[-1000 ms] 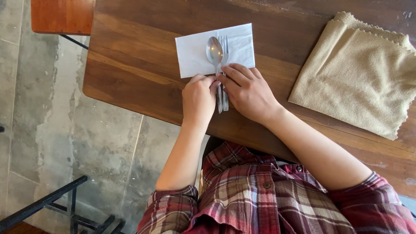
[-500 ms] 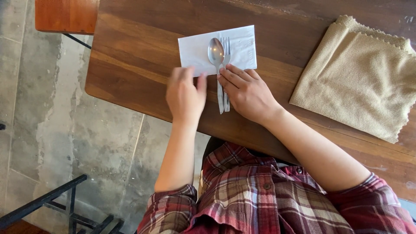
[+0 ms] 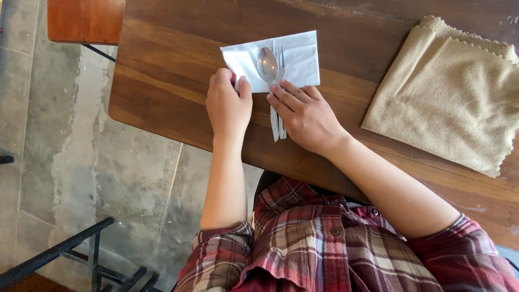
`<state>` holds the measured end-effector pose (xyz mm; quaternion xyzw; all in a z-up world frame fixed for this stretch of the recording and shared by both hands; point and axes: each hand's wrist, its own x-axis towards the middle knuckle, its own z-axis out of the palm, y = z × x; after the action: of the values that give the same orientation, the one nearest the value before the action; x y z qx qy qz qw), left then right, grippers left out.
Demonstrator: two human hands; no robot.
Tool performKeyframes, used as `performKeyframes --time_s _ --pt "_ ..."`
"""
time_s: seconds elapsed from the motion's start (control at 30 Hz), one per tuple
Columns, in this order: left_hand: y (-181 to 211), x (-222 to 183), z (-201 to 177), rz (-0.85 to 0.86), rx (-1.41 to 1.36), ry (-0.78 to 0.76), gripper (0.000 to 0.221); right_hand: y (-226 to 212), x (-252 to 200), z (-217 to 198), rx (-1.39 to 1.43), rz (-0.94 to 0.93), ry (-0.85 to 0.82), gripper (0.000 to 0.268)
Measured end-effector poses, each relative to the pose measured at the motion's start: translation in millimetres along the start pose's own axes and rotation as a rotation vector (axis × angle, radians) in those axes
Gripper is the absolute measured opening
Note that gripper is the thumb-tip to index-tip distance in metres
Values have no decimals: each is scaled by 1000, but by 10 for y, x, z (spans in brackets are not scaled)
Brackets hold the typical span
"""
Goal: The person folds a white napkin, places a spoon and fork inside, and then slides the bundled cutlery into a brown paper sleeve.
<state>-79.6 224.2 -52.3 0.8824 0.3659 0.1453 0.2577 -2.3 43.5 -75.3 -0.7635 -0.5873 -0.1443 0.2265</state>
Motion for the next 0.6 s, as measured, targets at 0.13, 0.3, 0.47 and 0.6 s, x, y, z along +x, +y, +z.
performKeyframes --time_s 0.13,0.3,0.47,0.6 --pt "234 -58 -153 130 -333 27 12 -3 4 -10 2 2 11 31" --pt "352 -66 -119 314 -442 -20 30 -1 0 23 -14 7 36 32" --pt "397 3 -42 488 -354 -133 29 69 -124 240 -4 0 32 22" --pt "350 80 8 658 -247 -264 15 18 -64 -17 97 32 31 19"
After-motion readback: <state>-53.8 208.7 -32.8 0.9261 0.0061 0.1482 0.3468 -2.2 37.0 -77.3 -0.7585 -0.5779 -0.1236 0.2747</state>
